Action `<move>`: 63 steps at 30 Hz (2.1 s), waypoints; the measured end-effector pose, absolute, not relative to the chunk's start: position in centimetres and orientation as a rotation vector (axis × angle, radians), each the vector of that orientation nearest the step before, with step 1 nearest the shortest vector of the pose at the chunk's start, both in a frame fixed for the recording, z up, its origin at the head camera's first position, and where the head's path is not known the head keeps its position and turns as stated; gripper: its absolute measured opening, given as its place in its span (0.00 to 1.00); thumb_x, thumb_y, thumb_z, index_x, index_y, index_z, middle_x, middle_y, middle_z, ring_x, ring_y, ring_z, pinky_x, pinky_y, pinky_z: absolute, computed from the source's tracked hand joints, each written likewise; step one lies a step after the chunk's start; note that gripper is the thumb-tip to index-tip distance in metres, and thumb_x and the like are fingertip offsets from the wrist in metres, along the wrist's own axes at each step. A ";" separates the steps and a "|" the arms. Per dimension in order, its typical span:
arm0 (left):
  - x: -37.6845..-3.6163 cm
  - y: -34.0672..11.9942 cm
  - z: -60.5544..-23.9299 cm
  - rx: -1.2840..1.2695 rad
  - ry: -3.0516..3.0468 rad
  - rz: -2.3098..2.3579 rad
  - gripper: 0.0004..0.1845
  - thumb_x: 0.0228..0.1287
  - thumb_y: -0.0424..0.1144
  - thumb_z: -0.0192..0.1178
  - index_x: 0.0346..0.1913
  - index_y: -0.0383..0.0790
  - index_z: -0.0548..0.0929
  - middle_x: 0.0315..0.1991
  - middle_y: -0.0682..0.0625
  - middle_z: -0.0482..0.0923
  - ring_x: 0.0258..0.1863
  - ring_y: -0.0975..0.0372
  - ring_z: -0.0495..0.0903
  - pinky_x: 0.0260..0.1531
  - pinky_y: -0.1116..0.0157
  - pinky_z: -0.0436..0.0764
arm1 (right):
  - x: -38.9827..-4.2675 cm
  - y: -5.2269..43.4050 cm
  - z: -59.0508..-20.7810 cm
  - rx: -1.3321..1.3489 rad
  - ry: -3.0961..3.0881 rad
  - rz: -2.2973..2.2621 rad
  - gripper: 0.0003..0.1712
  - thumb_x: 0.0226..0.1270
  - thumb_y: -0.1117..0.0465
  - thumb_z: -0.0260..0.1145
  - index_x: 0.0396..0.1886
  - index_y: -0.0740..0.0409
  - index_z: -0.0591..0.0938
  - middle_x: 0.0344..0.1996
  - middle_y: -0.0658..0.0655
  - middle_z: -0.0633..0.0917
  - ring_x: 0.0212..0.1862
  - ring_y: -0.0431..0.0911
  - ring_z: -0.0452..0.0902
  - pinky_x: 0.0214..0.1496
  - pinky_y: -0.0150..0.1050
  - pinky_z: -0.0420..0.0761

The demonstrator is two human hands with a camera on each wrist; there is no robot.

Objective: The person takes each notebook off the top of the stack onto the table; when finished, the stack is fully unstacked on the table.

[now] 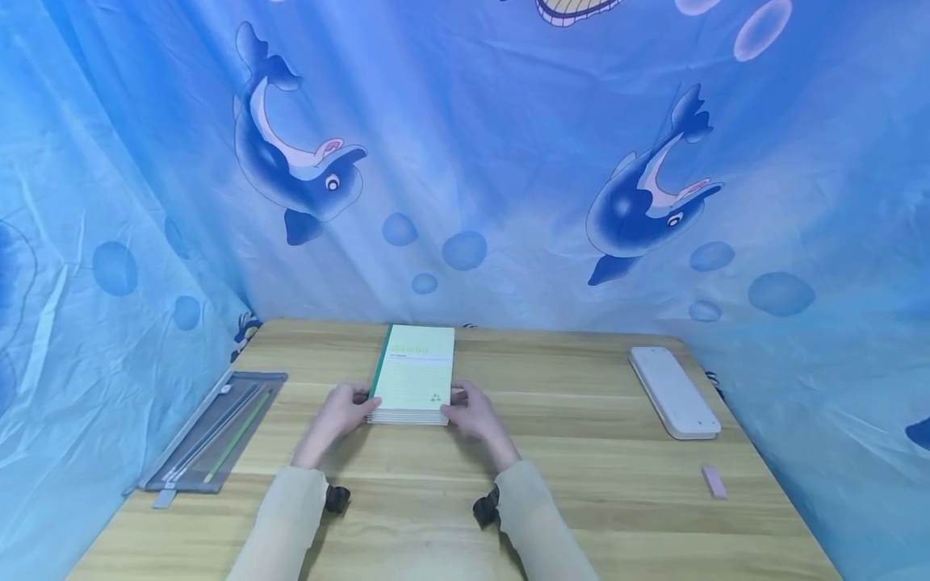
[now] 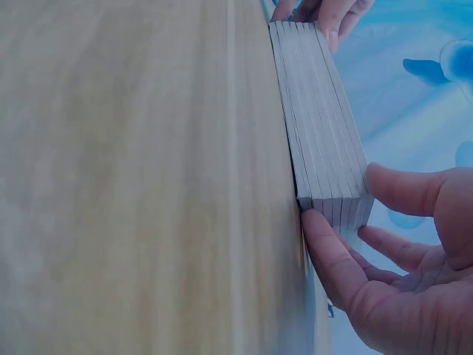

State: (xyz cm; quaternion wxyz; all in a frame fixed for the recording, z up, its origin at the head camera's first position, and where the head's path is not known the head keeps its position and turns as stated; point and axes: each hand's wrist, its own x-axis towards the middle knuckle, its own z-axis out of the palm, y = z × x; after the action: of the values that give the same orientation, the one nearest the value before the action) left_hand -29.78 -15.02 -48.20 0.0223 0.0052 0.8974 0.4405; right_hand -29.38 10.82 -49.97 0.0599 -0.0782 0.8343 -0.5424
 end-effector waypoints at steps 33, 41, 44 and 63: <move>-30.7 -17.3 -48.1 -0.149 2.456 1.695 0.21 0.66 0.22 0.57 0.58 0.16 0.65 0.52 0.21 0.73 0.39 0.47 0.85 0.38 0.61 0.86 | -30.3 10.7 -50.6 -0.166 2.454 -1.716 0.34 0.61 0.68 0.71 0.67 0.66 0.70 0.49 0.66 0.80 0.47 0.54 0.79 0.44 0.41 0.83; -30.8 -18.9 -48.1 -0.115 2.351 1.823 0.22 0.66 0.19 0.56 0.59 0.13 0.62 0.46 0.22 0.76 0.29 0.54 0.87 0.34 0.63 0.87 | -30.4 10.8 -50.7 -0.137 2.476 -1.687 0.34 0.62 0.68 0.71 0.67 0.63 0.71 0.49 0.64 0.81 0.49 0.53 0.79 0.45 0.40 0.83; -30.8 -20.0 -48.1 -0.116 2.345 1.860 0.24 0.67 0.20 0.55 0.61 0.12 0.61 0.47 0.21 0.77 0.29 0.54 0.87 0.33 0.64 0.86 | -30.4 10.8 -50.6 -0.144 2.481 -1.675 0.34 0.62 0.67 0.71 0.67 0.62 0.71 0.49 0.64 0.80 0.49 0.54 0.79 0.45 0.41 0.83; -30.2 -25.4 -47.9 -0.409 2.407 1.934 0.25 0.71 0.21 0.51 0.67 0.16 0.59 0.34 0.35 0.82 0.24 0.63 0.84 0.32 0.67 0.86 | -30.3 10.4 -50.7 -0.157 2.502 -1.677 0.33 0.62 0.69 0.70 0.67 0.64 0.71 0.48 0.65 0.80 0.45 0.52 0.79 0.39 0.38 0.82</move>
State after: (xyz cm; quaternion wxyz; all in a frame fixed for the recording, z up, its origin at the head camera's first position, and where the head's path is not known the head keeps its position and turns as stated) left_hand -30.19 -25.41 -47.92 0.0135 -0.1312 0.7727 0.6210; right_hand -30.32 10.41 -50.66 0.0625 -0.0521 0.8279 -0.5549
